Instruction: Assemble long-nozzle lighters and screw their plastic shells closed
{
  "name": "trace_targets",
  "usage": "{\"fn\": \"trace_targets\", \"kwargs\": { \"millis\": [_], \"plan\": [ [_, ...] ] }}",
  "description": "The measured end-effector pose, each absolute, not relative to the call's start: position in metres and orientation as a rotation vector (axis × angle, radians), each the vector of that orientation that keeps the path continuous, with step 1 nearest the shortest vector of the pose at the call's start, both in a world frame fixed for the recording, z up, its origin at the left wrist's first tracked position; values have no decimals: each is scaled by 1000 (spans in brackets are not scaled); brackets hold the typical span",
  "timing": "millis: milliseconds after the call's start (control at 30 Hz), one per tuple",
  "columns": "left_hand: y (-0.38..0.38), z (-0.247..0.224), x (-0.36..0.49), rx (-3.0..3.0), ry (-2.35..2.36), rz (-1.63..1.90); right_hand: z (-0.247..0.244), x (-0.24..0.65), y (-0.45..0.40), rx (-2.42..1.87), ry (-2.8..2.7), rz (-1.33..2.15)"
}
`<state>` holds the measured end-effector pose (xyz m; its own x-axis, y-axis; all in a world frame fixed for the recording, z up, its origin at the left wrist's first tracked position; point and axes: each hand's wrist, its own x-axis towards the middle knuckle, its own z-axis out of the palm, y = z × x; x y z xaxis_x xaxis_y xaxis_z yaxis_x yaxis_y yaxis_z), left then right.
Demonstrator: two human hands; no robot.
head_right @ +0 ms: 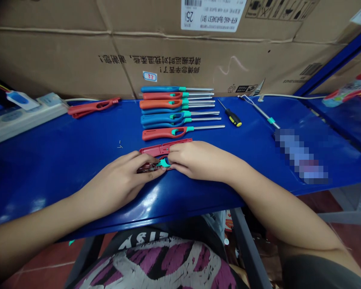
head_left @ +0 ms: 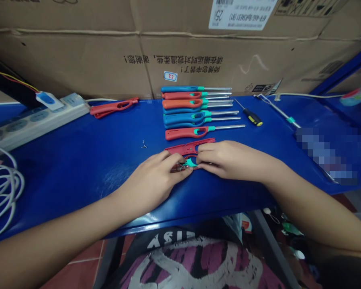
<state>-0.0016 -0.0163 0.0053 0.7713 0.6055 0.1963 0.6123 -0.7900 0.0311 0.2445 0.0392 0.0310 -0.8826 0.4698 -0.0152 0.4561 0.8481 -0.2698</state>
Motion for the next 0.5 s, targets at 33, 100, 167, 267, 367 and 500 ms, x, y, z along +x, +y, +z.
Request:
{"fn": "trace_targets", "kwargs": {
  "millis": [33,100,167,267,367,500],
  "plan": [
    [-16,5,-2,-2929,-1006,-318,32,245,40,-730,-2956,470],
    [-16,5,-2,-2939,-1011,-367,34,246,42,-689,-2900,577],
    [-16,5,-3,-2947,-1008,-444,36,249,45,-682,-2821,605],
    [-15,2,-5,-2950,-990,-554,35,255,50,-794,-2775,464],
    [-14,-3,-5,-2933,-986,-656,31,259,55,-908,-2841,371],
    [-14,-8,-4,-2935,-998,-768,28,260,59,-948,-2857,431]
  ]
}}
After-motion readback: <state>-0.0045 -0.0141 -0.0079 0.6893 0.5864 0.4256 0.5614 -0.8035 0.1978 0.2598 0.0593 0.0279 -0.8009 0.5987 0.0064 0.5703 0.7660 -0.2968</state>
